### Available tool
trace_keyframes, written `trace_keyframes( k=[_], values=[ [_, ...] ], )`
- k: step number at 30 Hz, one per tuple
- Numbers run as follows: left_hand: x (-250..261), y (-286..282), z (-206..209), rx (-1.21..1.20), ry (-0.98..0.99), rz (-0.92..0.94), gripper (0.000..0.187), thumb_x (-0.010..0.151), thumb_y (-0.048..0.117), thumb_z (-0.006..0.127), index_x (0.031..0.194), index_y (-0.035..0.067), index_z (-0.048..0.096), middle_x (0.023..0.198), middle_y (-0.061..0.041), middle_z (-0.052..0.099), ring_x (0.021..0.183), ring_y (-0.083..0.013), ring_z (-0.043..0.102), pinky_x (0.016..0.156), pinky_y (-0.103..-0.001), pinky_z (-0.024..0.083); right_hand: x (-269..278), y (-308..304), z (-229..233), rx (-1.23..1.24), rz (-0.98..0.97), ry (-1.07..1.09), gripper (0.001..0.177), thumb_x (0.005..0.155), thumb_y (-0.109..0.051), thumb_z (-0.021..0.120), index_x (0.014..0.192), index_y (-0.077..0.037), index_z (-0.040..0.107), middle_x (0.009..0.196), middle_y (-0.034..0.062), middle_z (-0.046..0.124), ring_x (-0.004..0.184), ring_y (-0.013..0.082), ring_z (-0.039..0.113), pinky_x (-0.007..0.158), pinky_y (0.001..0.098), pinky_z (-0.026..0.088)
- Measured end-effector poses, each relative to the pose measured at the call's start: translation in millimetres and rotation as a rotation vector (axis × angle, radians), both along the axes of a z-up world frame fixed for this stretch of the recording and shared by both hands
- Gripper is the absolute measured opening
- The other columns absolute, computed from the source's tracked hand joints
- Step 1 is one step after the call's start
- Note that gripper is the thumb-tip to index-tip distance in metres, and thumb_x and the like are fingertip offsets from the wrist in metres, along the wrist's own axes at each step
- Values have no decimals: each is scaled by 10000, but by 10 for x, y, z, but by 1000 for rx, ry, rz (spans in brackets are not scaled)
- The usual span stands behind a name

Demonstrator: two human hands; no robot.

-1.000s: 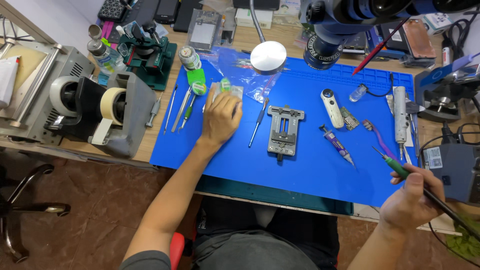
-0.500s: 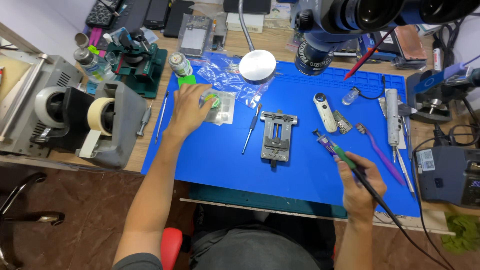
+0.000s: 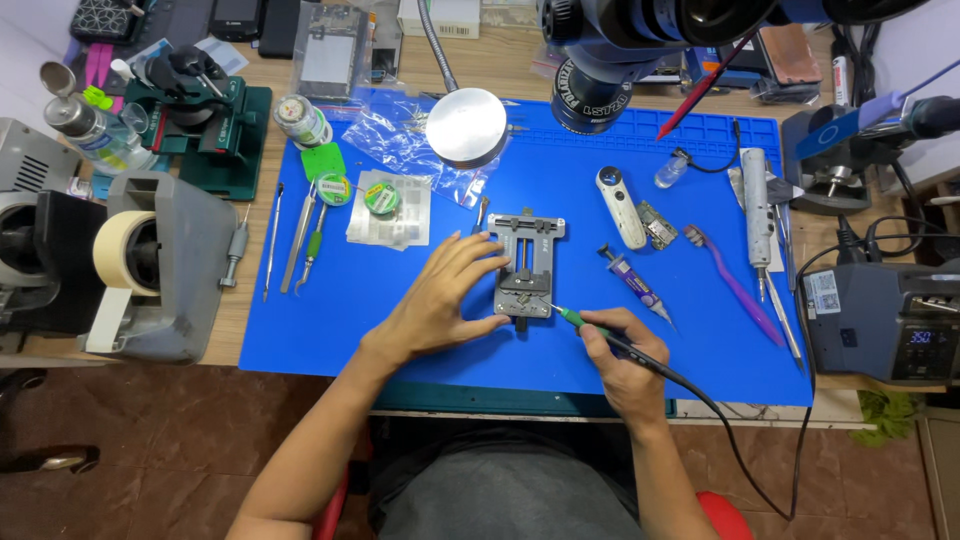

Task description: The person uses a hot air gun and a soldering iron to work on a small circuit board held in a vise. They apply flux from a syringe, clean the board with a cotton swab, and use tweezers to handle small components.

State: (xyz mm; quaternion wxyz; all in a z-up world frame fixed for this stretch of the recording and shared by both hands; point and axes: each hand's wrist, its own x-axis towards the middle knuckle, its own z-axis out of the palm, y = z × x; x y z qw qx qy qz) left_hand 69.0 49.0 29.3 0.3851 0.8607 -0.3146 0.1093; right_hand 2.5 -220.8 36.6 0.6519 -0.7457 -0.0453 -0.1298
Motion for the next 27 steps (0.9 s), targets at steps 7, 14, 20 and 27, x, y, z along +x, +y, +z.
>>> trace_keyframes(
  k=[7, 14, 20, 27],
  values=[
    [-7, 12, -56, 19, -88, 13, 635, 830, 394, 878, 1379, 156, 666, 1419, -54, 651, 1425, -304, 529, 1256, -521, 289, 70, -4, -114, -67, -26, 79, 179, 862, -37, 857, 1025, 12, 802, 941, 190, 794, 915, 230, 761, 782, 402, 615],
    [15, -7, -46, 35, -30, 0, 664, 843, 380, 864, 1415, 127, 643, 1479, -70, 626, 1455, -311, 504, 1275, -547, 261, 49, 12, -185, -95, -68, 75, 181, 850, -74, 882, 971, 26, 790, 884, 196, 799, 820, 224, 775, 687, 356, 612],
    [-2, -18, -26, 43, -12, 15, 665, 841, 376, 862, 1416, 124, 643, 1483, -76, 624, 1456, -311, 504, 1273, -558, 269, 59, 26, -184, -125, -77, 91, 188, 841, -81, 891, 963, 25, 795, 880, 191, 807, 814, 214, 776, 672, 350, 614],
    [-9, -17, -13, 40, -1, 20, 656, 846, 369, 860, 1412, 113, 649, 1485, -84, 626, 1456, -313, 504, 1273, -561, 268, 75, 54, -147, -141, -79, 98, 175, 835, -69, 890, 953, 21, 799, 873, 184, 810, 805, 225, 784, 662, 351, 618]
  ],
)
